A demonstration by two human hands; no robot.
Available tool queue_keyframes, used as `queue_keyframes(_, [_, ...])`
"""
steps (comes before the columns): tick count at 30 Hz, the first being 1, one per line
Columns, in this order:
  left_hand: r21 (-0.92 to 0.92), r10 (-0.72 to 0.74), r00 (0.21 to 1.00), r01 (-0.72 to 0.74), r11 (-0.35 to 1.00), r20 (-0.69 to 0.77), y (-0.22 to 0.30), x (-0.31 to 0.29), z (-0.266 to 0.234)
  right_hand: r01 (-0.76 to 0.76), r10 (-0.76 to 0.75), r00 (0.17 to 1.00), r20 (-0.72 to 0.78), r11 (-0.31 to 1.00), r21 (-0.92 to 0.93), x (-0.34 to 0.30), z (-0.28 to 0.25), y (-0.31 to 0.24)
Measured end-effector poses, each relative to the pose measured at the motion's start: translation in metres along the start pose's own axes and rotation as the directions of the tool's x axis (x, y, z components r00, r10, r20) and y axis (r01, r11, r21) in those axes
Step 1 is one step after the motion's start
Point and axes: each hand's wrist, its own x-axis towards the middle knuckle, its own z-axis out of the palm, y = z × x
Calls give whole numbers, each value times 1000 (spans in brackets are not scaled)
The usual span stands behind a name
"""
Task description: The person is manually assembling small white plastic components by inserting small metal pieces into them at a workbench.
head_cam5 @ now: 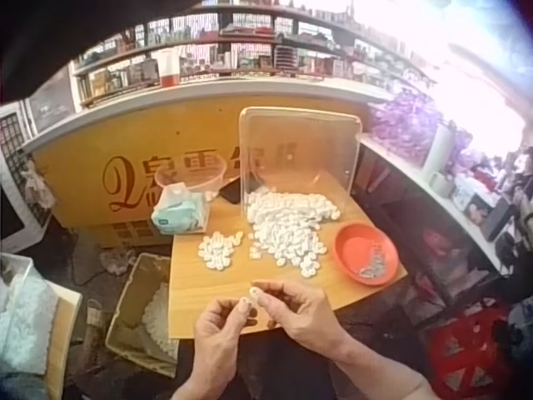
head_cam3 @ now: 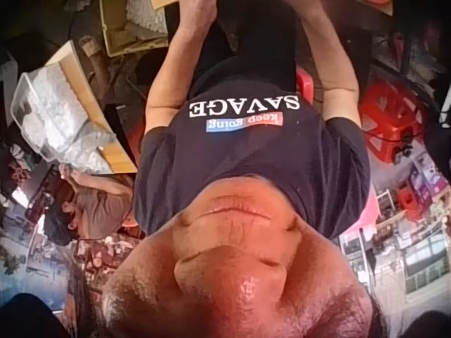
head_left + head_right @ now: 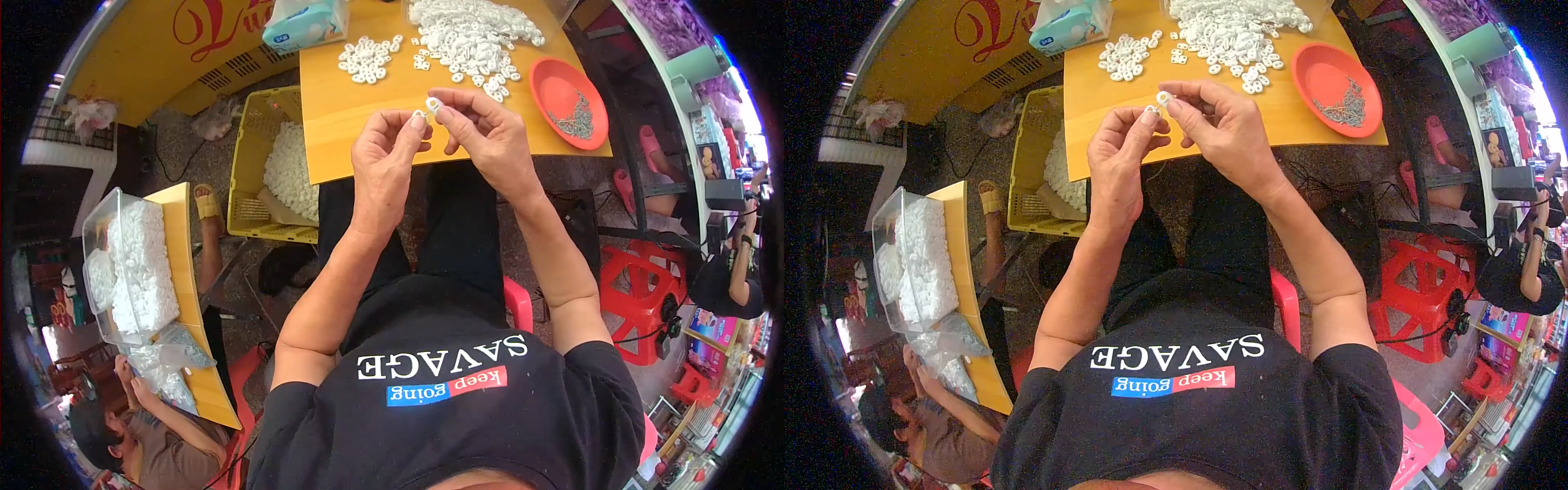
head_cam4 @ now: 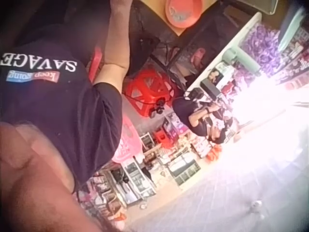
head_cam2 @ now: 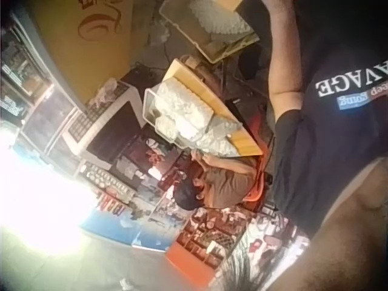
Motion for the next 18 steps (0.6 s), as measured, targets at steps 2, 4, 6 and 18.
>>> queue_keyframes(2, [40,3,1000,-2,999,-16,-2,-1,0,-3,3,1000,-15,1000,-4,-1,4,3])
queue_keyframes(4, [35,4,1000,-3,999,-28,-3,-1,1,26,-26,999,-20,1000,4,-2,8,7])
queue_keyframes(6, [29,7,999,-6,1000,-42,-4,-1,0,45,-46,999,-18,998,-32,0,8,9])
queue_keyframes(18, [70,101,993,-96,993,-66,-14,4,-4,28,-22,997,-68,995,94,3,19,24])
